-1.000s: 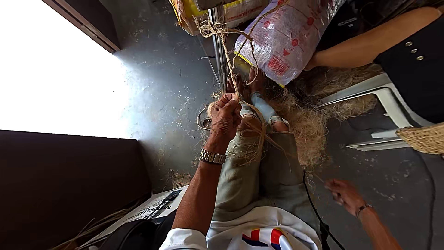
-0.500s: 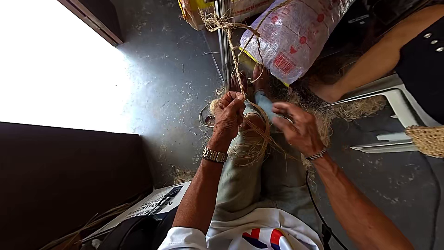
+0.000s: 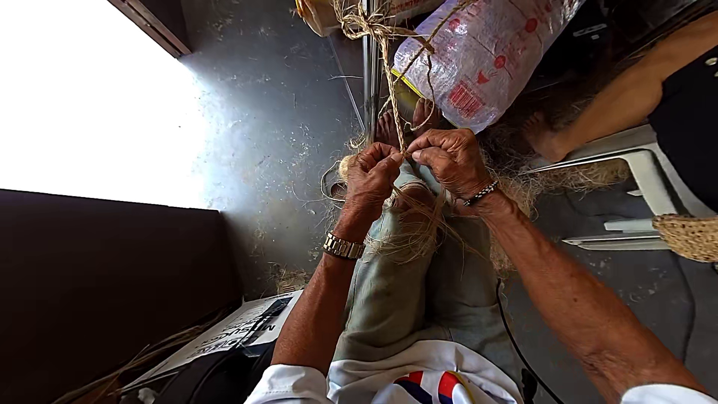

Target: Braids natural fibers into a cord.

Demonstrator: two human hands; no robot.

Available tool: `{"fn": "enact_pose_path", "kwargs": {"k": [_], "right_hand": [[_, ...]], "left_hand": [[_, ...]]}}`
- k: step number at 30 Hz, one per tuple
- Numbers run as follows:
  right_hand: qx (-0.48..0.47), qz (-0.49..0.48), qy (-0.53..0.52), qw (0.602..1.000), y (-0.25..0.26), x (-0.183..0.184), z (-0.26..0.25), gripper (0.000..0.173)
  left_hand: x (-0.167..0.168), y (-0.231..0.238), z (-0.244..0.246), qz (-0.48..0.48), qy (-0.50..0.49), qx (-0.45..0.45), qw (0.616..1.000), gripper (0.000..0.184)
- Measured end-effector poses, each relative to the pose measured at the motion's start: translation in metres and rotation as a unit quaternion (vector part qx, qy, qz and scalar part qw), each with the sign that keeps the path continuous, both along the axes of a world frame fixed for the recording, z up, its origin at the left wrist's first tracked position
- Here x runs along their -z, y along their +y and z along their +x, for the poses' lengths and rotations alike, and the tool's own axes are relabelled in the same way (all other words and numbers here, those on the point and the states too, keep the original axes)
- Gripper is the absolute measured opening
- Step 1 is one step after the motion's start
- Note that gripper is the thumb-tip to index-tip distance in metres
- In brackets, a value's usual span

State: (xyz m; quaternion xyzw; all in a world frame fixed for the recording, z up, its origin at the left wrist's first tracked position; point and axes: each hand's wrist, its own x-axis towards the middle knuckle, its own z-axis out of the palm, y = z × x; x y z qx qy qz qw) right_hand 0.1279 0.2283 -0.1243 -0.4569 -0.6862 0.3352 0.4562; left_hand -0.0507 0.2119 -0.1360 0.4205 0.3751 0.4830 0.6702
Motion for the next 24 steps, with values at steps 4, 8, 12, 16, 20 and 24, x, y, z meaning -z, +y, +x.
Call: {"fn": "enact_pose_path", "kwargs": {"k": [4, 8, 12, 16, 20, 24], "right_hand": [[-0.003, -0.072, 0.005, 0.997, 0.008, -0.002, 0.002, 0.014], [0.003, -0.177, 0.093, 0.980, 0.002, -0.001, -0.002, 0.009], [0.043, -0.193, 0.133, 0.971, -0.005, 0.001, -0.010, 0.005], [0.059, -0.108, 0.061, 0.990, -0.001, 0.008, -0.012, 0.005], [0.045, -0.017, -0.046, 0.998, -0.012, 0.016, -0.009, 0.008], [0.032, -0.069, -0.018, 0.997, -0.015, 0.022, -0.011, 0.010]], "left_hand": [[0.012, -0.004, 0.001, 0.065, 0.036, -0.012, 0.997, 0.013], [0.014, -0.003, 0.012, 0.121, 0.155, -0.091, 0.976, 0.010], [0.022, -0.004, 0.022, 0.221, 0.251, -0.163, 0.928, 0.007], [0.020, -0.022, 0.020, 0.255, 0.320, -0.157, 0.899, 0.009], [0.021, -0.028, 0.017, 0.264, 0.373, -0.176, 0.872, 0.005], [0.018, -0.037, 0.018, 0.246, 0.374, -0.194, 0.873, 0.010]]}}
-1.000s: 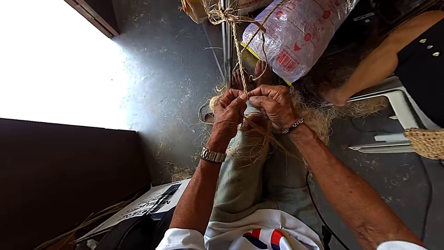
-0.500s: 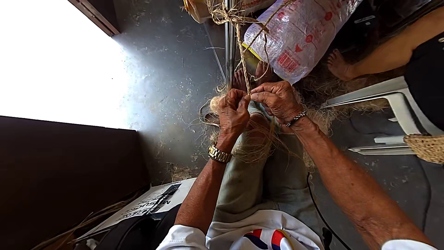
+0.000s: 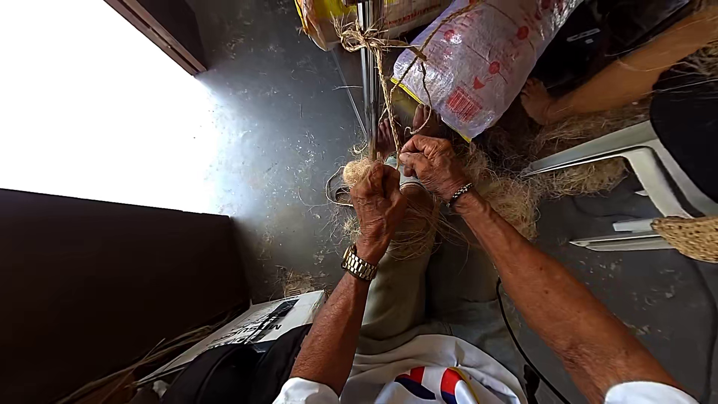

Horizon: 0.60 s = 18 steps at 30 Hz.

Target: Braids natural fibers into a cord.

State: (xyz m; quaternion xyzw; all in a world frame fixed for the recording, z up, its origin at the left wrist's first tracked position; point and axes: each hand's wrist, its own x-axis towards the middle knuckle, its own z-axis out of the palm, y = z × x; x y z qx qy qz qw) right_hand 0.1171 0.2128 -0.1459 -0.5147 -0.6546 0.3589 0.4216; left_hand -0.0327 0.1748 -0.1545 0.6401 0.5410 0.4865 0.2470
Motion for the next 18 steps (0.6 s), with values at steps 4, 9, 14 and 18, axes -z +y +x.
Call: {"fn": "enact_pose_path", "kwargs": {"k": [4, 9, 14, 18], "right_hand": [[0.000, -0.149, 0.144, 0.978, -0.001, -0.009, -0.006, 0.010], [0.012, -0.281, 0.274, 0.920, 0.003, -0.029, -0.011, 0.008], [0.018, -0.254, 0.292, 0.922, 0.004, -0.021, 0.002, 0.010], [0.019, -0.246, 0.290, 0.925, 0.004, -0.025, 0.005, 0.011]], "left_hand": [[0.002, -0.029, 0.000, 0.011, 0.013, 0.029, 0.999, 0.010], [0.017, -0.079, -0.025, -0.012, -0.025, 0.095, 0.995, 0.013], [0.050, -0.118, -0.104, -0.226, -0.135, 0.098, 0.960, 0.012], [0.061, -0.136, -0.167, -0.370, 0.056, -0.056, 0.926, 0.020]]}}
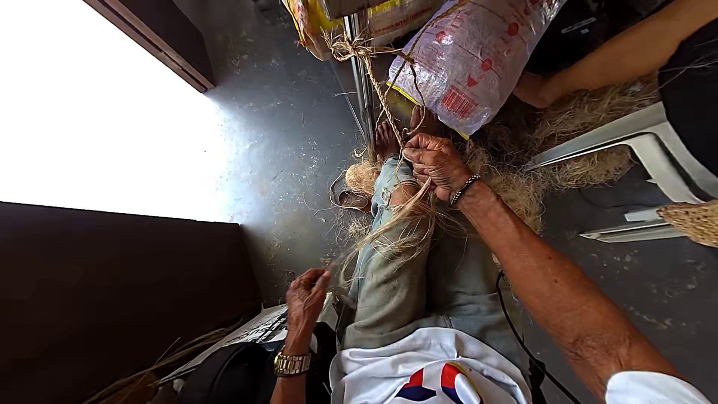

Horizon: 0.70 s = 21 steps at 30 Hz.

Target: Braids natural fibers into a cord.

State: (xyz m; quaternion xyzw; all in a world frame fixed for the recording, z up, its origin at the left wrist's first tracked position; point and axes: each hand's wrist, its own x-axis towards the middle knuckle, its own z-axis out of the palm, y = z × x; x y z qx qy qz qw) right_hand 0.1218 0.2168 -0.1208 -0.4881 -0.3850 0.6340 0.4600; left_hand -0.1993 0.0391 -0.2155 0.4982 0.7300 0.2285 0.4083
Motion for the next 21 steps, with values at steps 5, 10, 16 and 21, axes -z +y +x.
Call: {"fn": "enact_pose_path", "kwargs": {"k": [5, 10, 16, 21], "right_hand": [[-0.009, -0.002, -0.013, 1.000, 0.000, -0.002, -0.003, 0.010], [-0.004, 0.000, -0.012, 1.000, 0.000, 0.000, -0.007, 0.011], [-0.004, 0.041, -0.046, 0.998, 0.003, 0.007, -0.009, 0.011], [0.001, 0.059, -0.056, 0.997, 0.007, 0.013, 0.004, 0.011]], "left_hand": [[-0.040, 0.039, -0.002, 0.112, 0.076, -0.028, 0.990, 0.036], [-0.084, 0.110, 0.074, 0.167, -0.124, 0.042, 0.977, 0.037], [-0.080, 0.143, 0.153, 0.118, -0.323, 0.151, 0.927, 0.026], [-0.065, 0.131, 0.096, 0.068, -0.530, 0.057, 0.843, 0.023]]}}
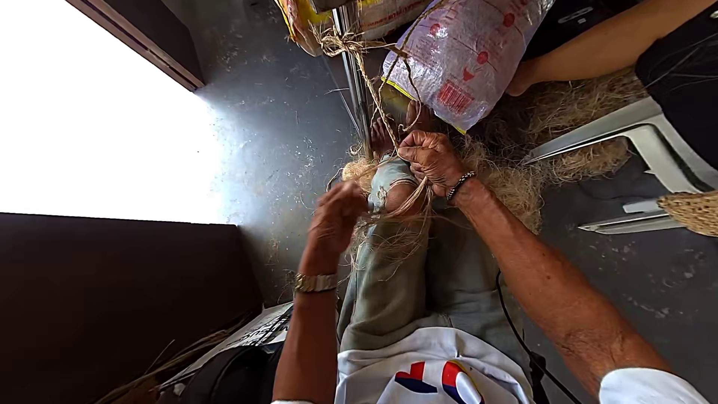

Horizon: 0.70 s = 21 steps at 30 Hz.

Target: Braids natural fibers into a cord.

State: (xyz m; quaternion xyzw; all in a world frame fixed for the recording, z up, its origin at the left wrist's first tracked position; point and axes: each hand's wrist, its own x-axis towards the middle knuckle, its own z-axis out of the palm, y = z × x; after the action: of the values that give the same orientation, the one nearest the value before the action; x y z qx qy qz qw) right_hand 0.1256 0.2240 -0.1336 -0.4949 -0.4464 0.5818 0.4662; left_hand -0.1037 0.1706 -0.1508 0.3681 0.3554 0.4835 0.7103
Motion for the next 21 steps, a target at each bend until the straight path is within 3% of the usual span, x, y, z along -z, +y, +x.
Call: {"fn": "enact_pose_path", "kwargs": {"k": [2, 4, 6, 7, 8, 10, 15, 18, 21], "right_hand": [[-0.001, 0.006, 0.001, 1.000, 0.002, 0.004, 0.006, 0.011], [-0.001, 0.006, 0.001, 1.000, 0.003, 0.004, 0.008, 0.011], [-0.001, 0.009, -0.002, 1.000, 0.003, 0.005, 0.009, 0.011], [-0.001, 0.010, -0.001, 1.000, 0.004, 0.005, 0.008, 0.011], [-0.003, 0.009, 0.002, 1.000, 0.004, 0.004, 0.008, 0.011], [-0.009, 0.003, 0.009, 1.000, 0.004, 0.004, 0.006, 0.010], [-0.023, 0.000, 0.009, 1.000, 0.003, 0.005, 0.002, 0.012], [-0.018, -0.012, 0.011, 1.000, 0.003, 0.005, 0.003, 0.010], [-0.018, 0.001, 0.005, 1.000, 0.002, 0.009, 0.002, 0.012]], "left_hand": [[0.009, -0.014, -0.056, 0.006, -0.057, -0.081, 0.995, 0.026], [0.016, -0.030, -0.112, -0.020, -0.054, -0.231, 0.971, 0.040], [0.014, -0.041, -0.149, -0.113, 0.130, -0.408, 0.896, 0.034], [0.010, -0.045, -0.158, -0.149, 0.260, -0.452, 0.840, 0.017], [0.004, -0.048, -0.161, -0.160, 0.354, -0.460, 0.799, 0.016], [-0.012, -0.048, -0.148, -0.118, 0.448, -0.429, 0.775, 0.029], [-0.024, -0.012, -0.068, 0.121, 0.481, -0.204, 0.844, 0.036], [-0.025, 0.015, -0.004, 0.188, 0.465, -0.066, 0.863, 0.035], [-0.011, 0.042, 0.042, 0.225, 0.388, -0.030, 0.893, 0.029]]}}
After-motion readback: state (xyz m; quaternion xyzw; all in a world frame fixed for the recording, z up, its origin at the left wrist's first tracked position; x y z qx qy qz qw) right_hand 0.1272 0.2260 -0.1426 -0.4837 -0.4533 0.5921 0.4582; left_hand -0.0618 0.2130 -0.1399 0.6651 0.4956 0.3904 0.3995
